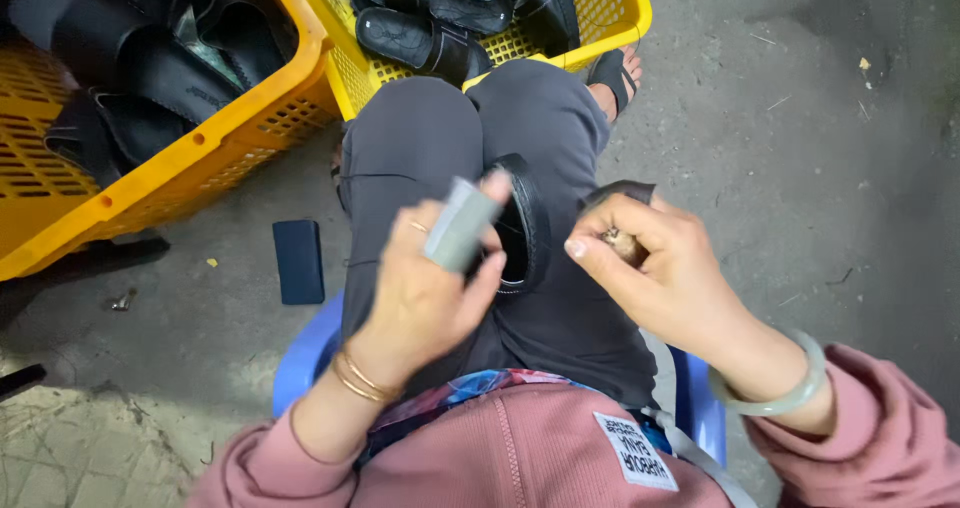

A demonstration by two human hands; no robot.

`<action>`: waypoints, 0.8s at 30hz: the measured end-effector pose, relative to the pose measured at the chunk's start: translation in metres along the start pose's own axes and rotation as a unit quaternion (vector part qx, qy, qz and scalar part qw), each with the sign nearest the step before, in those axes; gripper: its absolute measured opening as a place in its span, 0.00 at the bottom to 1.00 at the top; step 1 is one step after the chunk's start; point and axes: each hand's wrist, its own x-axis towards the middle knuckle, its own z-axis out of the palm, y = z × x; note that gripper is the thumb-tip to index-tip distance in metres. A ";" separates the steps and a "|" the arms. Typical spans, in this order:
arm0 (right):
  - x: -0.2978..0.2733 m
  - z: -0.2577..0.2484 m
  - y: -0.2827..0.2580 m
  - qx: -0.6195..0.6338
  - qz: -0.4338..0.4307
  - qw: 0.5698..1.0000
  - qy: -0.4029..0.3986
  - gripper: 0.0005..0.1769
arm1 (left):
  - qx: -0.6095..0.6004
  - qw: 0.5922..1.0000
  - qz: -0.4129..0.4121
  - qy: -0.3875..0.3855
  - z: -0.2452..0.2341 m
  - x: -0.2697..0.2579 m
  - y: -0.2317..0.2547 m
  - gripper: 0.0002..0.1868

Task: The person sits on a blue plastic chair and sews a black sandal held between their legs. They use a needle and thread to stitch the sole of the sandal, pulling the thread through the material repeatedly. Two yellow baskets filled with other black sandals are visible on the floor nearby.

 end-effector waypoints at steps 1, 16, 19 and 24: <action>0.001 -0.002 -0.003 0.000 -0.001 1.000 0.000 0.08 | 0.001 1.000 0.001 0.000 -0.003 0.002 0.008 0.31; 0.004 -0.125 0.117 -0.138 0.131 0.977 0.095 0.29 | -0.122 0.949 -0.256 -0.138 -0.049 0.010 -0.010 0.36; 0.011 -0.179 0.197 -0.106 0.175 0.970 0.131 0.27 | 0.015 0.935 -0.240 -0.262 -0.080 -0.003 -0.021 0.32; 0.027 -0.104 0.077 -0.146 0.078 0.984 0.058 0.17 | -0.646 0.716 -0.207 -0.167 -0.066 -0.013 -0.025 0.23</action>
